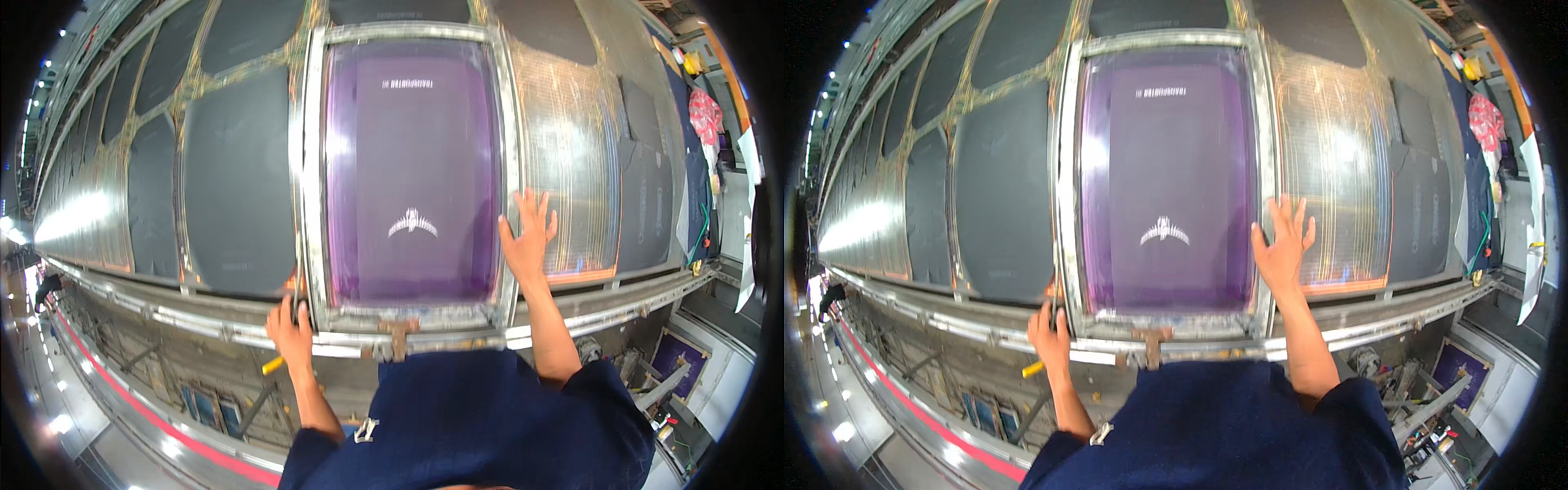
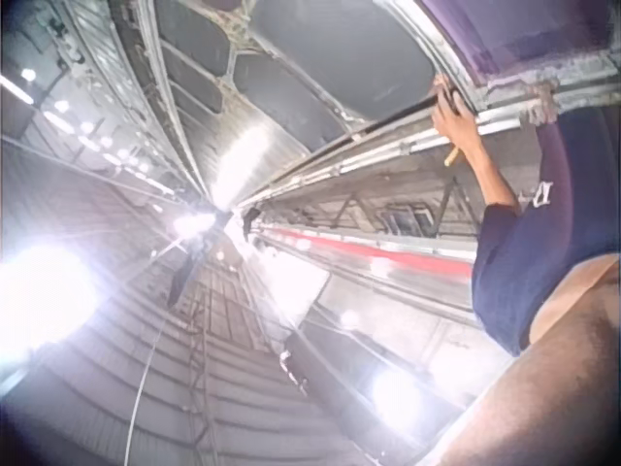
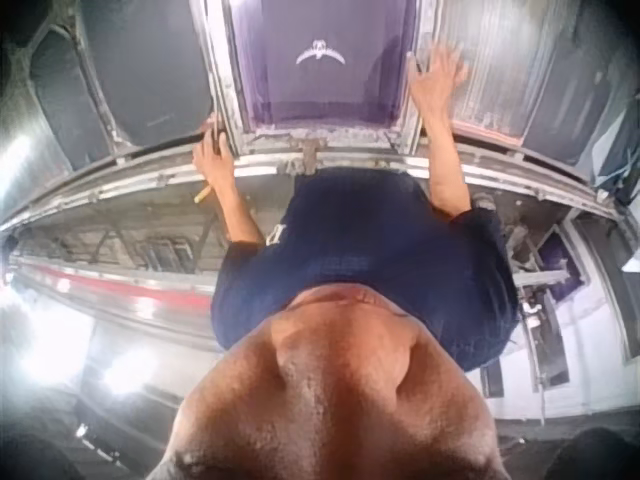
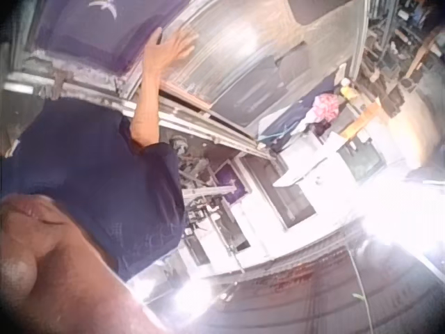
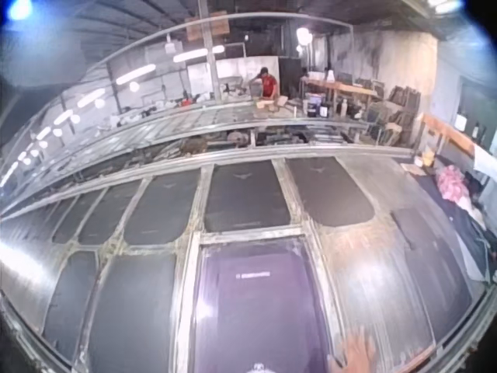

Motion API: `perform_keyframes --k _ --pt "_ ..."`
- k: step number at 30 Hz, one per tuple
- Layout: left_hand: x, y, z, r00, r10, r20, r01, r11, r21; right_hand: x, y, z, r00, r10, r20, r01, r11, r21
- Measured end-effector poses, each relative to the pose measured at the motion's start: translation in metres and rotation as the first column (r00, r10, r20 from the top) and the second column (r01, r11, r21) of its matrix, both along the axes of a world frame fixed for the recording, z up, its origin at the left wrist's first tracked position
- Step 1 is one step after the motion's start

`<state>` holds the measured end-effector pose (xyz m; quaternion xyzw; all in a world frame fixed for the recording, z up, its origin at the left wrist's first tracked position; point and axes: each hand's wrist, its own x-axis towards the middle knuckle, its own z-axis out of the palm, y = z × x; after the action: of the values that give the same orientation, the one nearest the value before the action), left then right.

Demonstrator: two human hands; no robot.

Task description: The person places a white template on a curved surface, then positions a purple panel labeled Transporter 30 over it. They use a ruler and tape measure to measure the template and panel, repeatedly lifting and repositioning the purple panel to check alignment.

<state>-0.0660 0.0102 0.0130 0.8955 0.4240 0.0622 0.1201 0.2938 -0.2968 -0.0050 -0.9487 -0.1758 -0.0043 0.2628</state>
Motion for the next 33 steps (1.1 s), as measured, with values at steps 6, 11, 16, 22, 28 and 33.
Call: perform_keyframes --k 6,11,16,22,28,33 --pt "0.008 -0.024 -0.004 0.992 0.122 -0.011 -0.122 0.992 0.035 0.12 0.112 0.008 0.979 0.193 -0.07 -0.163 0.937 0.309" --pt "0.005 -0.023 -0.018 0.984 0.169 -0.064 -0.161 0.981 0.106 0.179 0.201 -0.029 0.948 0.275 0.163 -0.312 0.908 0.282" --pt "0.004 -0.027 -0.017 0.977 0.206 -0.05 -0.202 0.977 0.069 0.177 0.224 -0.03 0.925 0.353 0.143 -0.375 0.907 0.191" --pt "-0.018 -0.03 -0.025 0.941 0.296 -0.167 -0.299 0.954 0.005 0.183 0.19 -0.002 0.934 0.312 0.171 -0.341 0.923 0.177" --pt "-0.006 -0.024 -0.022 0.956 0.244 -0.165 -0.243 0.97 0.03 0.253 0.063 0.013 0.858 -0.281 0.43 0.315 0.949 -0.008" --pt "-0.008 -0.025 -0.022 0.944 0.273 -0.185 -0.274 0.962 0.018 0.2 0.142 0.018 0.932 0.355 0.075 -0.34 0.927 -0.161"
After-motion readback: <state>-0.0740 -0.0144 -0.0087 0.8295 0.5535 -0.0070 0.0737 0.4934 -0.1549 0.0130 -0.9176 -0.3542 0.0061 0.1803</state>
